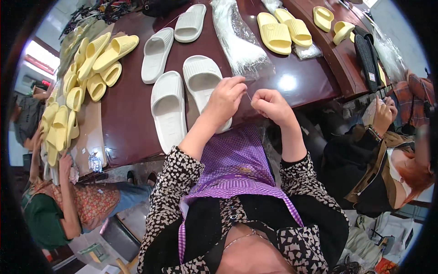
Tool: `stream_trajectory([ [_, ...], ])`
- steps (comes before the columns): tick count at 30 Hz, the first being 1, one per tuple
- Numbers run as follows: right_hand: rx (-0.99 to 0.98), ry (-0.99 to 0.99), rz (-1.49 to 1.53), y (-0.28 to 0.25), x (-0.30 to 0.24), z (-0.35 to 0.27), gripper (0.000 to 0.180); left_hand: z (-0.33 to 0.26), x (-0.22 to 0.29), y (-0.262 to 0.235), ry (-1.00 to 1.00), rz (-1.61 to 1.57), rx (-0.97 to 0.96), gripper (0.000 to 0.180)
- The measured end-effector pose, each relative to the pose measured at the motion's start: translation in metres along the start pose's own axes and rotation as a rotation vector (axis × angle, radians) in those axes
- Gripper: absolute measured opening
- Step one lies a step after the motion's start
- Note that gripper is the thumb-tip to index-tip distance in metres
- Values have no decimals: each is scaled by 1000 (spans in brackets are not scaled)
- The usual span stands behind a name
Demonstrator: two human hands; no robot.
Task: The person fastens pairs of slippers together by threading plastic tag fasteners through them by hand and sets the attached slippers aside.
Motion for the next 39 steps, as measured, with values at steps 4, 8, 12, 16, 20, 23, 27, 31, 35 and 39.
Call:
stream_trajectory([
  [4, -135, -2, 18, 1, -10, 4, 15, -2, -8, 7, 1, -66, -35, 19],
  [8, -57, -223, -262, -24, -24, 42, 12, -8, -21, 6, -158, -197, 0, 10],
  [12, 365, -631, -1116, -30, -15, 90, 21, -9, -21, 4, -419, -427, -18, 7],
  [16, 223, -342, -1393, -26, 18, 124, 34, -34, -12, -7, -573, -648, -4, 8],
  [20, 171, -298, -1412, -20, 17, 134, 40, -83, 8, -38, -666, -793, 43, 8],
  [23, 197, -286, -1421, -25, 21, 134, 41, -109, 24, -77, -770, -890, 111, 11],
  [27, 241, -305, -1419, -29, 24, 135, 38, -135, 23, -146, -735, -1193, 365, 12],
  [31, 197, -304, -1393, -30, 10, 133, 33, -141, 19, -193, -667, -1027, 547, 11],
  [35, 182, -361, -905, -1, -40, 109, 25, -130, 5, -179, -830, -939, 555, 10],
  [39, -86, -508, -208, 76, -90, 41, 15, -106, 11, -124, -945, -1004, 248, 9],
])
Point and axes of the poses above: each hand's wrist, its own z-axis towards the middle knuckle, its own y-axis out of the palm, x = y × z, the point moved 6 cm from there along z, towards the middle knuckle, and after that the axes turned 5 degrees about -y, right-handed, at the moved point
